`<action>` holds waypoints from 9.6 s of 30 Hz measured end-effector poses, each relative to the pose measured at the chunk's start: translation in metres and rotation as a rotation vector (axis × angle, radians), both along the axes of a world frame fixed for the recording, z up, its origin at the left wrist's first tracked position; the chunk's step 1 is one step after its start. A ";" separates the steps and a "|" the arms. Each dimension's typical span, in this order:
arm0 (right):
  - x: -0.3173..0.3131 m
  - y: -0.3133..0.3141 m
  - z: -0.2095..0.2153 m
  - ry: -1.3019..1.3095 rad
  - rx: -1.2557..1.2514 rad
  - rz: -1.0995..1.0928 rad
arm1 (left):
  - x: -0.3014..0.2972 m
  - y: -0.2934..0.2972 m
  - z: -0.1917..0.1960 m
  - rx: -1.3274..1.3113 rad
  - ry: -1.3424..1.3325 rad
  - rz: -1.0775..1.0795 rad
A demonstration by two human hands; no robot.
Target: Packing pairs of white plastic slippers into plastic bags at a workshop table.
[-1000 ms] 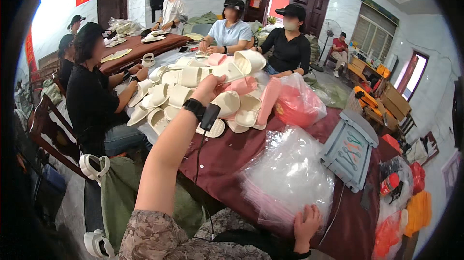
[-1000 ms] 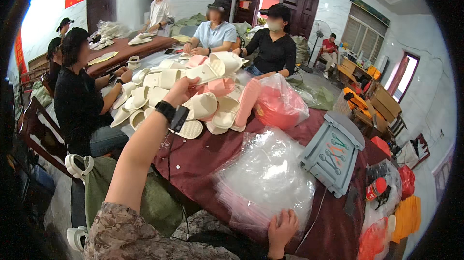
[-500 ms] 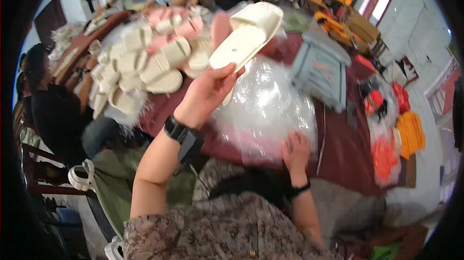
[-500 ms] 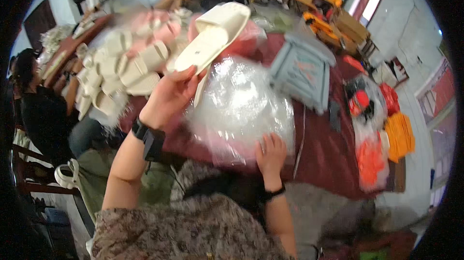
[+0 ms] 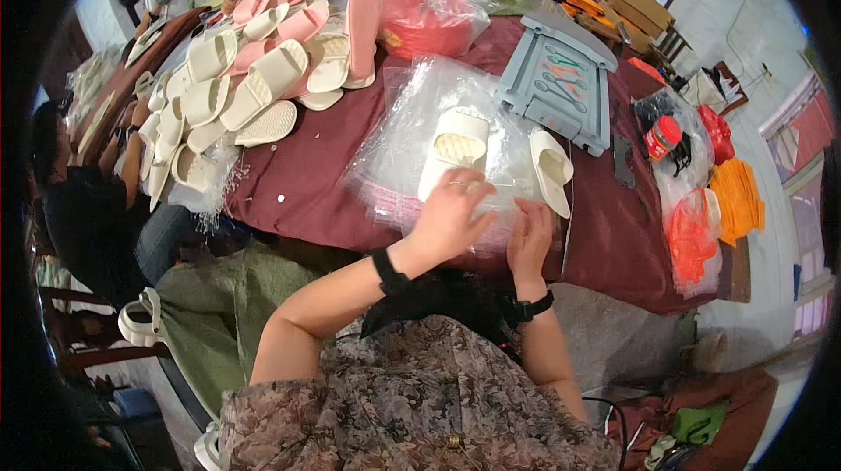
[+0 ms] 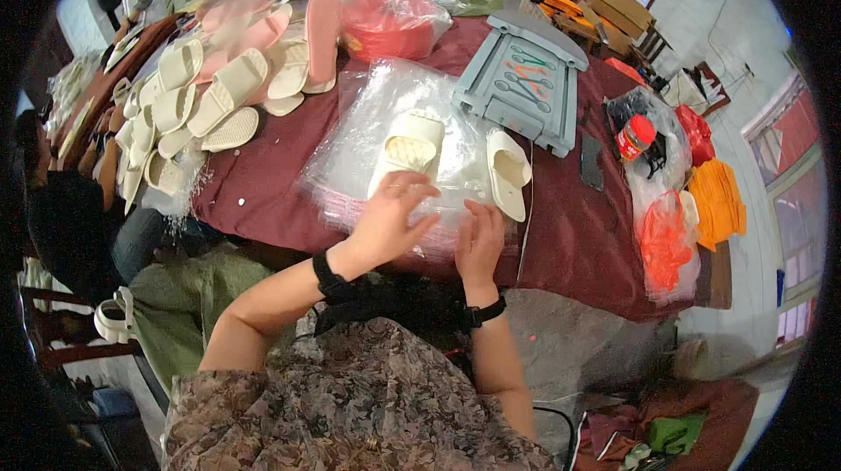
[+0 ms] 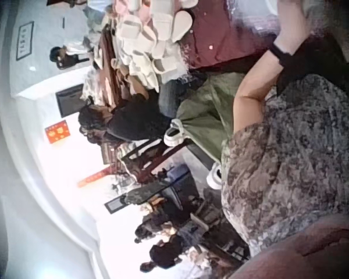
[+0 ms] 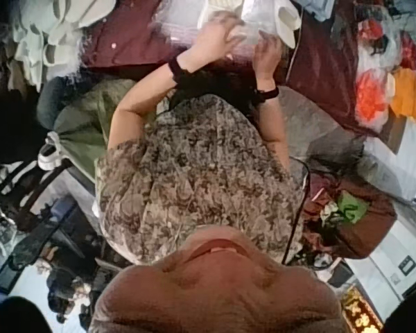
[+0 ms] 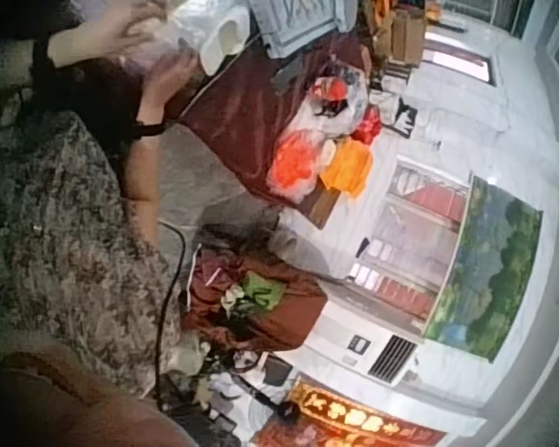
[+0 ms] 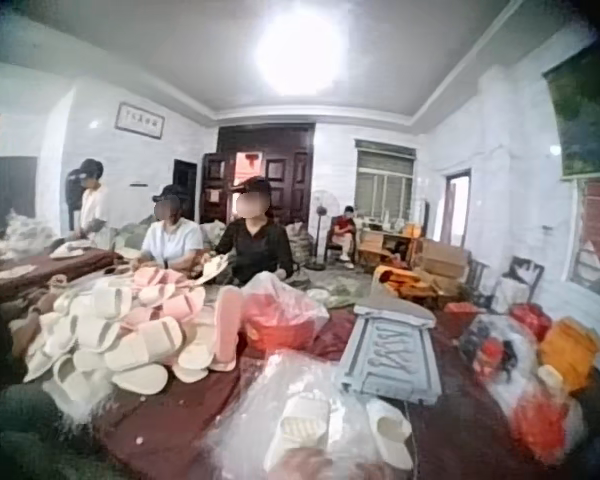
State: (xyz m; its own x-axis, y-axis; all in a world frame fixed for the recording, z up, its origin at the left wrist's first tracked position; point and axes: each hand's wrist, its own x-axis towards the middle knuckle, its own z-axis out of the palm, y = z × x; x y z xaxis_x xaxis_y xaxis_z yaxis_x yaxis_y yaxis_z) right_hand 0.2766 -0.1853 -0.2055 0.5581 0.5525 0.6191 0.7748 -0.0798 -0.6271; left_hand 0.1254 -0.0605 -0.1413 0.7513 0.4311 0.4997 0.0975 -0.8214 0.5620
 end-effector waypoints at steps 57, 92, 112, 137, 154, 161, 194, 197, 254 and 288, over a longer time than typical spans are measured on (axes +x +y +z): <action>0.039 0.069 0.050 -0.078 -0.183 -0.096 | -0.048 0.021 -0.082 0.115 0.131 0.228; -0.030 -0.002 0.057 -0.193 -0.395 0.177 | -0.023 0.009 0.034 0.324 0.150 -0.196; -0.014 0.132 -0.012 -0.384 -0.385 0.067 | -0.076 0.026 0.018 0.156 0.161 -0.249; -0.060 0.064 0.003 -0.484 -0.393 0.179 | -0.087 0.018 -0.028 -0.275 0.027 0.345; -0.067 -0.007 0.088 0.198 -0.358 0.789 | -0.161 0.036 -0.024 -0.553 -0.022 0.294; 0.034 -0.027 0.090 -0.308 -0.242 0.047 | -0.141 0.043 -0.008 0.041 0.080 0.274; -0.037 -0.021 0.058 -0.420 -0.084 0.025 | -0.127 0.027 -0.053 -0.666 -0.120 0.474; -0.048 -0.009 0.066 -0.381 -0.174 0.306 | -0.126 0.035 -0.067 -0.643 -0.095 0.465; -0.064 0.001 0.066 -0.096 -0.292 0.572 | -0.127 -0.046 -0.010 -1.573 -0.218 -0.419; 0.006 0.012 -0.018 -0.368 -0.518 0.231 | -0.454 0.016 -0.111 -0.818 1.344 0.898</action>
